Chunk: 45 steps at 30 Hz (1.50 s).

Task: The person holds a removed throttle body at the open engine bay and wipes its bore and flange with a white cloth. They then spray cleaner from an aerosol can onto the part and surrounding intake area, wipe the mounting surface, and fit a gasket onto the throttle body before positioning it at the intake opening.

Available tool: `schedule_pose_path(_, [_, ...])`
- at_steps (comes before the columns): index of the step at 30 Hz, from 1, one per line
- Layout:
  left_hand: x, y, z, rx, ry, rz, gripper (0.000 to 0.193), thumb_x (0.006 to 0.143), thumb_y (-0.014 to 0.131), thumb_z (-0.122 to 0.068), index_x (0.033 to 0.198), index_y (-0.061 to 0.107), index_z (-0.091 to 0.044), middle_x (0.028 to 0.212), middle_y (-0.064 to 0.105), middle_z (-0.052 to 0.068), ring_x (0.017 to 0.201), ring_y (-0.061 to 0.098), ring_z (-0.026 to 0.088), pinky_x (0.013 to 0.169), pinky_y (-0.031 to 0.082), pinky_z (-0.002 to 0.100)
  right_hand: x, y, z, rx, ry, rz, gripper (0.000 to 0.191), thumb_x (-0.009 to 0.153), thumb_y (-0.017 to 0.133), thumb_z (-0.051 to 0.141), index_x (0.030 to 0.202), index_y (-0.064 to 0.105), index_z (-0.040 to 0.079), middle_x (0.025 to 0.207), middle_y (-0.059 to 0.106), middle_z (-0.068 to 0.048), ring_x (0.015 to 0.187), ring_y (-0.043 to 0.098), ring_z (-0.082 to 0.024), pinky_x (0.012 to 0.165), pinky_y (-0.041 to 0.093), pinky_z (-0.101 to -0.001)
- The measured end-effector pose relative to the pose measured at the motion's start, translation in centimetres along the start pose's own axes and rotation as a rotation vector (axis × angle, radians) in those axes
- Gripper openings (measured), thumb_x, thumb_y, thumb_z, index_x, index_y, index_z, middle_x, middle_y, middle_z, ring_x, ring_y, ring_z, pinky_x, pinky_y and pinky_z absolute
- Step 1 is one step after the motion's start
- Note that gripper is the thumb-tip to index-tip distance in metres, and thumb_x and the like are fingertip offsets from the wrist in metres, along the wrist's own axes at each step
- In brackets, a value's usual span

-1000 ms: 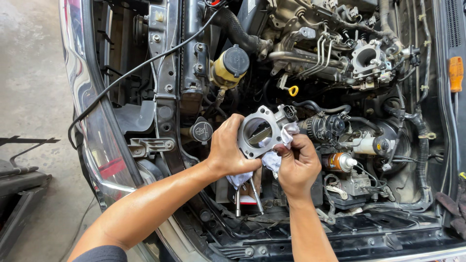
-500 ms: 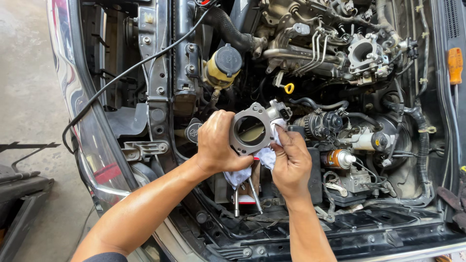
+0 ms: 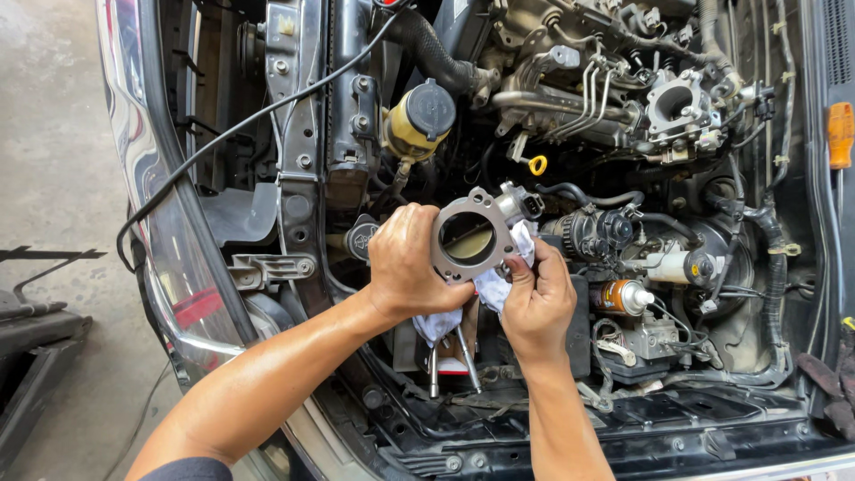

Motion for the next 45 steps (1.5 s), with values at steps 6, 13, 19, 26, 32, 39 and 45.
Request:
schedule_pose_path(6, [-0.2, 0.5, 0.6, -0.085, -0.101, 0.077, 0.068, 0.054, 0.084, -0.031, 0.107, 0.055, -0.002, 0.094, 0.062, 0.013, 0.087, 0.063, 0.035, 0.075, 0.052, 0.043, -1.1, 0.2, -1.8, 0.221, 0.276, -0.041, 0.016, 0.104, 0.067, 0.011, 0.112, 0.068, -0.003, 0.087, 0.069, -0.005, 0.072, 0.062, -0.012, 0.066, 0.050, -0.0237])
schedule_pose_path(13, [-0.4, 1.7, 1.0, -0.190, -0.195, 0.195, 0.070, 0.054, 0.084, -0.035, 0.109, 0.055, -0.003, 0.098, 0.063, 0.014, 0.090, 0.065, 0.033, 0.079, 0.054, 0.043, -0.1, -2.1, -2.9, 1.022, 0.506, -0.049, 0.018, 0.109, 0.060, 0.012, 0.113, 0.070, -0.003, 0.092, 0.071, -0.009, 0.070, 0.064, -0.014, 0.065, 0.052, -0.0271])
schedule_pose_path(19, [-0.9, 2.2, 0.8, 0.012, -0.090, 0.129, 0.088, 0.052, 0.095, -0.055, 0.106, 0.055, 0.001, 0.092, 0.060, 0.016, 0.086, 0.063, 0.035, 0.078, 0.052, 0.046, -1.3, -1.5, 1.2, 1.033, 0.672, 0.031, 0.023, 0.110, 0.056, 0.009, 0.117, 0.068, -0.010, 0.095, 0.072, -0.016, 0.074, 0.067, -0.020, 0.069, 0.054, -0.0339])
schedule_pose_path(26, [-2.3, 2.3, -0.6, 0.152, 0.251, 0.039, 0.047, 0.081, 0.072, -0.032, 0.110, 0.055, 0.002, 0.097, 0.058, 0.017, 0.093, 0.061, 0.034, 0.101, 0.048, 0.053, -3.4, 1.2, 2.3, 1.286, 0.843, 0.074, 0.021, 0.105, 0.055, 0.008, 0.119, 0.063, -0.006, 0.108, 0.068, -0.011, 0.095, 0.062, -0.017, 0.092, 0.051, -0.0344])
schedule_pose_path(32, [-2.6, 3.0, -1.1, 0.272, 0.264, 0.124, 0.037, 0.084, 0.063, -0.023, 0.113, 0.058, -0.001, 0.100, 0.059, 0.013, 0.098, 0.062, 0.032, 0.109, 0.047, 0.051, -3.2, 1.2, 2.2, 1.174, 0.863, 0.043, 0.023, 0.107, 0.055, 0.011, 0.119, 0.064, -0.006, 0.098, 0.066, -0.008, 0.085, 0.060, -0.013, 0.083, 0.051, -0.0312])
schedule_pose_path(39, [-1.5, 2.2, 0.0, 0.226, 0.239, 0.121, 0.039, 0.082, 0.066, -0.031, 0.107, 0.056, -0.003, 0.094, 0.056, 0.014, 0.093, 0.059, 0.034, 0.105, 0.048, 0.052, -2.4, 1.6, 3.6, 0.444, 0.608, 0.398, 0.028, 0.103, 0.054, 0.016, 0.117, 0.069, -0.004, 0.084, 0.066, -0.003, 0.072, 0.061, -0.010, 0.067, 0.051, -0.0253])
schedule_pose_path(45, [-1.3, 2.2, 0.0, 0.182, 0.218, 0.097, 0.048, 0.077, 0.066, -0.035, 0.106, 0.054, 0.001, 0.092, 0.055, 0.016, 0.089, 0.058, 0.036, 0.100, 0.048, 0.054, -2.8, 2.7, 2.8, 0.802, 0.789, 0.298, 0.027, 0.104, 0.053, 0.014, 0.120, 0.067, -0.003, 0.087, 0.066, -0.003, 0.073, 0.058, -0.010, 0.068, 0.049, -0.0268])
Point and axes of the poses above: each hand's wrist, its own x-axis towards the middle knuckle, its own y-axis out of the palm, z = x × y, the point moved 2 cm from there along x, towards the middle knuckle
